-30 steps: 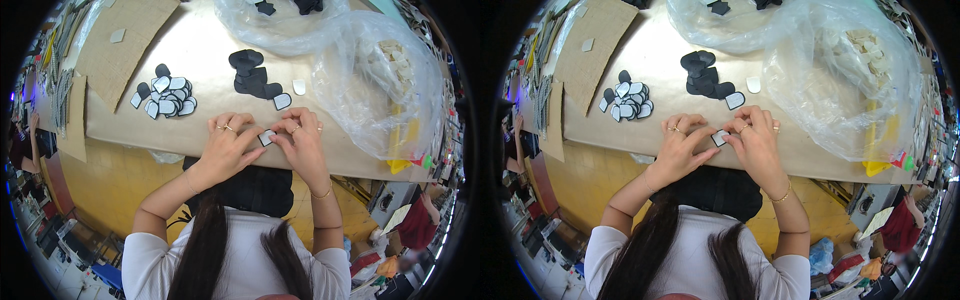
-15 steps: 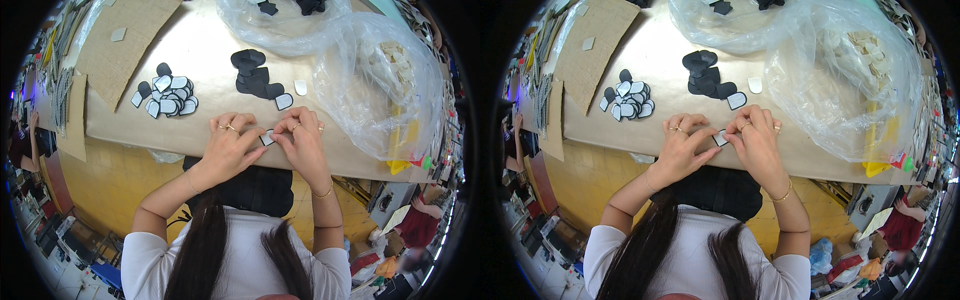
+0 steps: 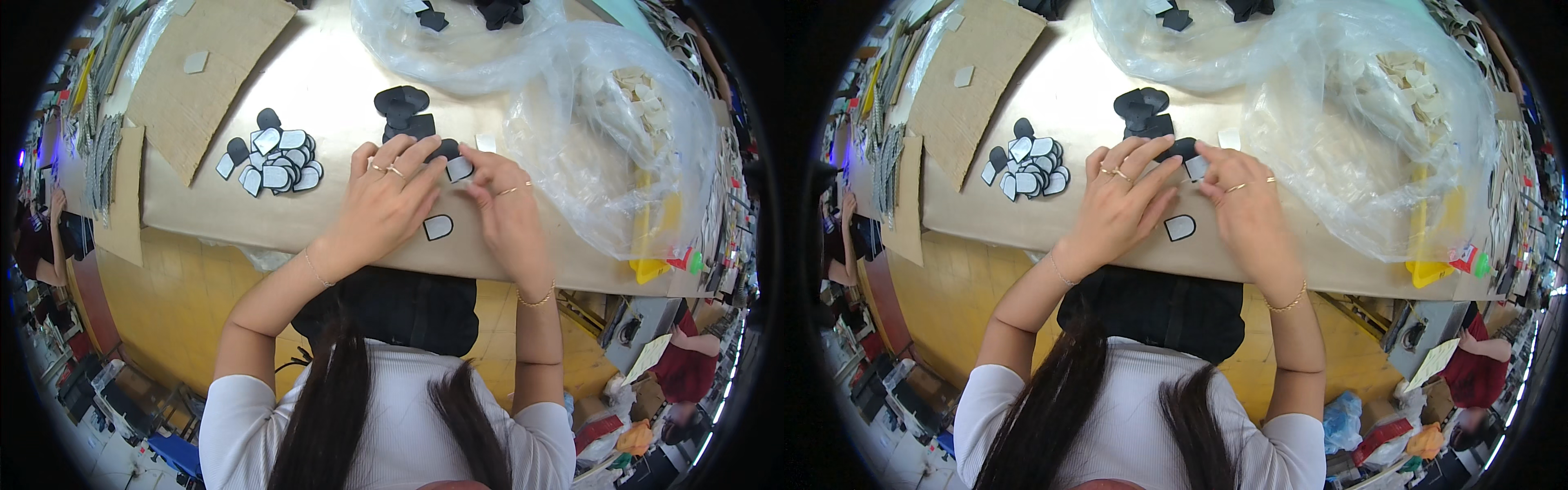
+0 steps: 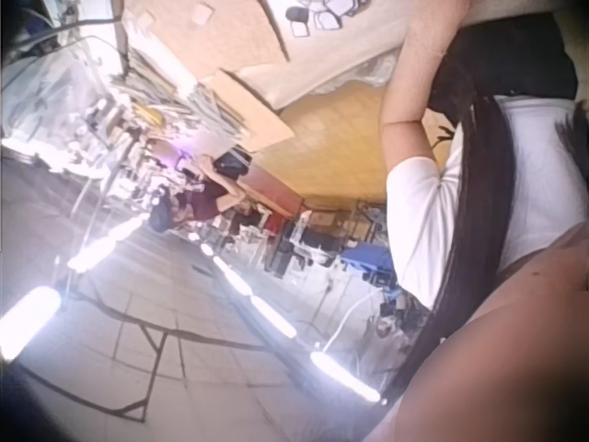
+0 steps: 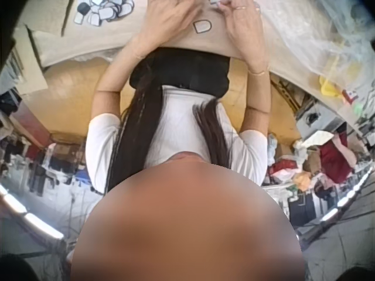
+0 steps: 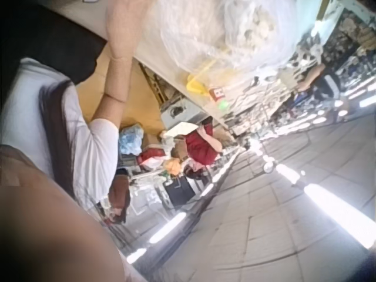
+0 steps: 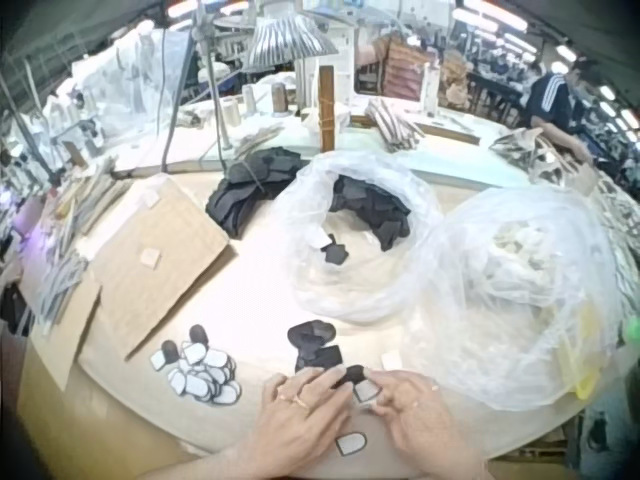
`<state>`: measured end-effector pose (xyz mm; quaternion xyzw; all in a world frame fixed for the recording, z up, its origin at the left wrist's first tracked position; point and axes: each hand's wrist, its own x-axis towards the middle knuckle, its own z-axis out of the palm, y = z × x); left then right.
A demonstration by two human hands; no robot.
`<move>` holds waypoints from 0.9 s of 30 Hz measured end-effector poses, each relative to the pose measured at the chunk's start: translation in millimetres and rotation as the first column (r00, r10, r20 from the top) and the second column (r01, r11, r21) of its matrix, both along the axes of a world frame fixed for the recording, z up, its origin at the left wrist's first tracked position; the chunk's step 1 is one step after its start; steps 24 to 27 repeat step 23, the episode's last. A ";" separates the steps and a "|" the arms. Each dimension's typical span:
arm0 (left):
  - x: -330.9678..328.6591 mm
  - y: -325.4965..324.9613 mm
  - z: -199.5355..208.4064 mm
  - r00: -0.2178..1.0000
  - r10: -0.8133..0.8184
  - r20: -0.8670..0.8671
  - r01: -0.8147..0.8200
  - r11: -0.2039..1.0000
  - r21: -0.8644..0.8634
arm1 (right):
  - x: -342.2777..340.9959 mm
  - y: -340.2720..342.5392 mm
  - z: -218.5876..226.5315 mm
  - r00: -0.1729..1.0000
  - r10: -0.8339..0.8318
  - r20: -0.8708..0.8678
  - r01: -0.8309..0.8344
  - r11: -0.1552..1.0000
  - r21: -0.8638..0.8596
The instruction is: The person repeatedly picks small black and white plastic pieces from a table, aligns them, and presses them together to form paired units. The person places completed pairs into a growing pile on the left side of the table and continues the process with remaining pieces.
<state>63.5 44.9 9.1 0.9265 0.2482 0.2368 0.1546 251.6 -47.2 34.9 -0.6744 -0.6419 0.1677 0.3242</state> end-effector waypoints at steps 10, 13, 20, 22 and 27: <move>2.8 8.4 -3.9 0.998 -0.023 -0.062 0.029 0.994 0.103 | -1.3 -9.1 -9.2 0.988 0.074 0.139 -0.082 0.995 0.056; 3.7 7.3 -4.3 0.999 -0.009 -0.047 0.014 0.995 0.096 | -0.3 3.6 -13.9 0.987 0.044 0.157 -0.057 0.995 0.084; 1.1 5.9 -9.8 0.999 -0.027 -0.036 0.031 0.993 0.115 | -13.7 -21.3 -0.2 0.991 0.132 0.019 -0.131 0.990 -0.043; -0.9 4.2 -12.1 0.999 -0.036 -0.038 0.041 0.989 0.143 | -13.8 -26.3 2.5 0.984 0.073 -0.165 -0.092 0.989 -0.112; -1.1 3.2 -13.0 0.998 -0.040 -0.039 0.045 0.989 0.140 | -14.3 -28.2 3.4 0.966 0.034 -0.255 -0.073 0.987 -0.143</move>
